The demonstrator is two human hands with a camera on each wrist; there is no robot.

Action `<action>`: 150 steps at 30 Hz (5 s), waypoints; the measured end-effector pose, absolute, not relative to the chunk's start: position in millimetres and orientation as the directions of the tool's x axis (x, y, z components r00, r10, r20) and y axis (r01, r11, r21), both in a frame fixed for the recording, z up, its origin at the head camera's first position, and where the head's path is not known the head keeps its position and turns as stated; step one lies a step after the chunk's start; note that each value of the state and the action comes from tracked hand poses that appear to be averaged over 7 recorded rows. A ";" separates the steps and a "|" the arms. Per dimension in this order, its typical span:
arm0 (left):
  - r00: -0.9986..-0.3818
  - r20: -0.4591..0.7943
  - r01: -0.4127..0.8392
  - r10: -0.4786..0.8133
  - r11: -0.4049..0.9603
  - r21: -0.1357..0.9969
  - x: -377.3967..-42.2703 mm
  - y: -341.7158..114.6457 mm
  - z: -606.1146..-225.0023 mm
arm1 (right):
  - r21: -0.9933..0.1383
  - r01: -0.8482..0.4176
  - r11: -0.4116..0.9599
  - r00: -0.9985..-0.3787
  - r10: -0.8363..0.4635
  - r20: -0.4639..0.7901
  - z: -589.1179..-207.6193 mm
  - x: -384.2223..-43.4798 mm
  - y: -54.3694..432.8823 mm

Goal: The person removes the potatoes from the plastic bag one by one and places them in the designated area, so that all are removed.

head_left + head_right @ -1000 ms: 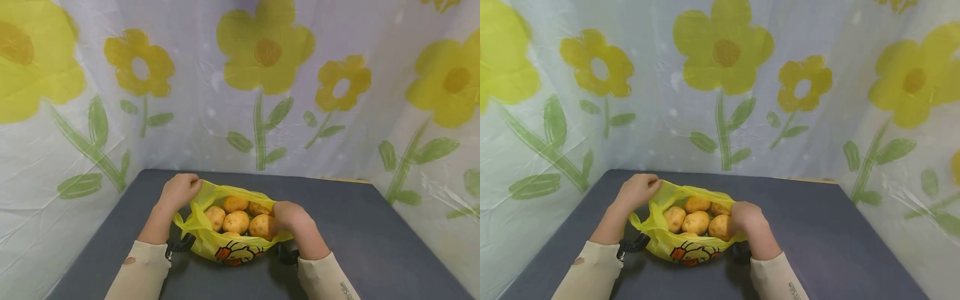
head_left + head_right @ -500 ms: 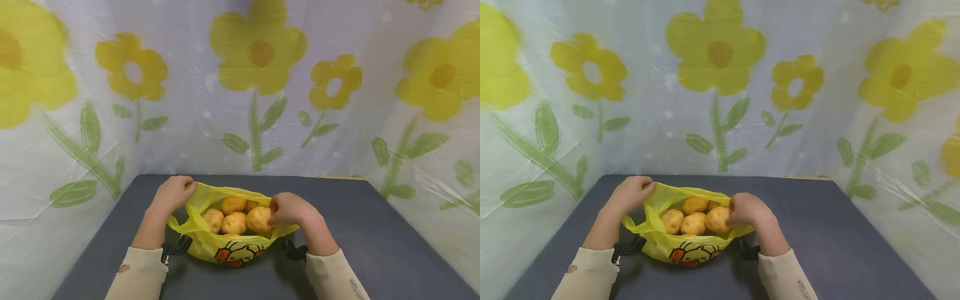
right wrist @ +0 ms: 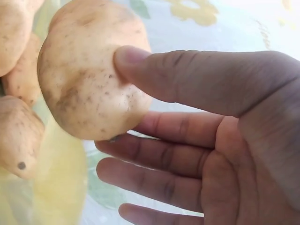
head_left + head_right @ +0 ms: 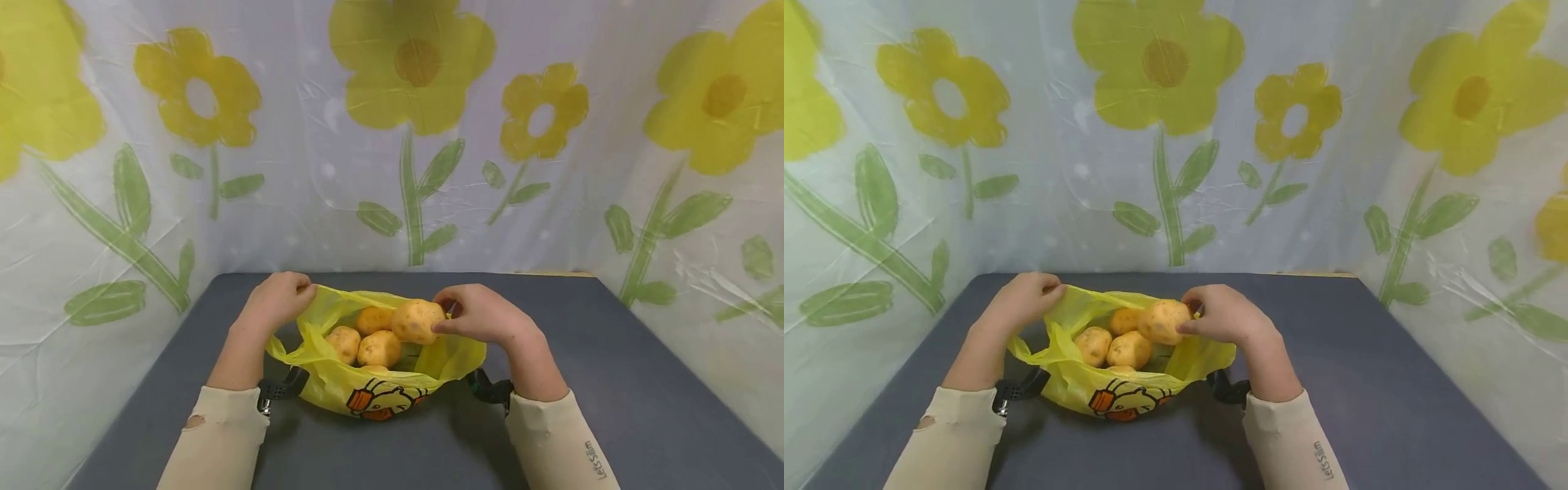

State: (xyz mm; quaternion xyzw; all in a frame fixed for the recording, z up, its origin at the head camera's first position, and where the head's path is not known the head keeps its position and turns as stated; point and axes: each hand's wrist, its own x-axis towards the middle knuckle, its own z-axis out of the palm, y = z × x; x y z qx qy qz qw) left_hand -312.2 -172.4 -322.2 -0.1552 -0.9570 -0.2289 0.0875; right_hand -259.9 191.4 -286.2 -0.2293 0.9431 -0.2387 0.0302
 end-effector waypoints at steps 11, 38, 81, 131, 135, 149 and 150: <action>-0.949 0.192 0.310 0.250 0.845 0.436 -307.8 -186.7 -314.8 | -0.485 -0.406 0.774 -0.902 -0.425 0.077 -276.2 -254.5 200.3; -0.950 0.158 0.312 0.269 0.842 0.441 -309.6 -186.4 -314.0 | -0.489 -0.217 0.845 -0.974 -0.222 0.048 -268.9 -252.4 260.4; -0.954 0.121 0.299 0.275 0.845 0.444 -310.8 -191.8 -316.9 | -0.523 -0.029 0.852 -0.983 -0.119 -0.140 -350.2 -310.1 274.6; -0.945 0.201 0.323 0.258 0.831 0.452 -307.5 -190.1 -313.2 | -0.397 -0.376 0.837 -0.870 -0.466 -0.159 -288.9 -250.3 161.2; -0.943 0.210 0.330 0.259 0.824 0.461 -307.1 -189.5 -313.7 | -0.325 -0.314 0.892 -0.917 -0.373 -0.138 -296.9 -257.2 159.1; -0.934 0.202 0.356 0.294 0.810 0.467 -312.6 -187.3 -315.8 | -0.223 -0.304 0.926 -0.939 -0.331 -0.095 -323.0 -276.9 152.9; -0.934 0.200 0.357 0.296 0.808 0.468 -312.5 -187.2 -315.8 | -0.220 -0.299 0.929 -0.940 -0.326 -0.099 -323.4 -276.9 152.4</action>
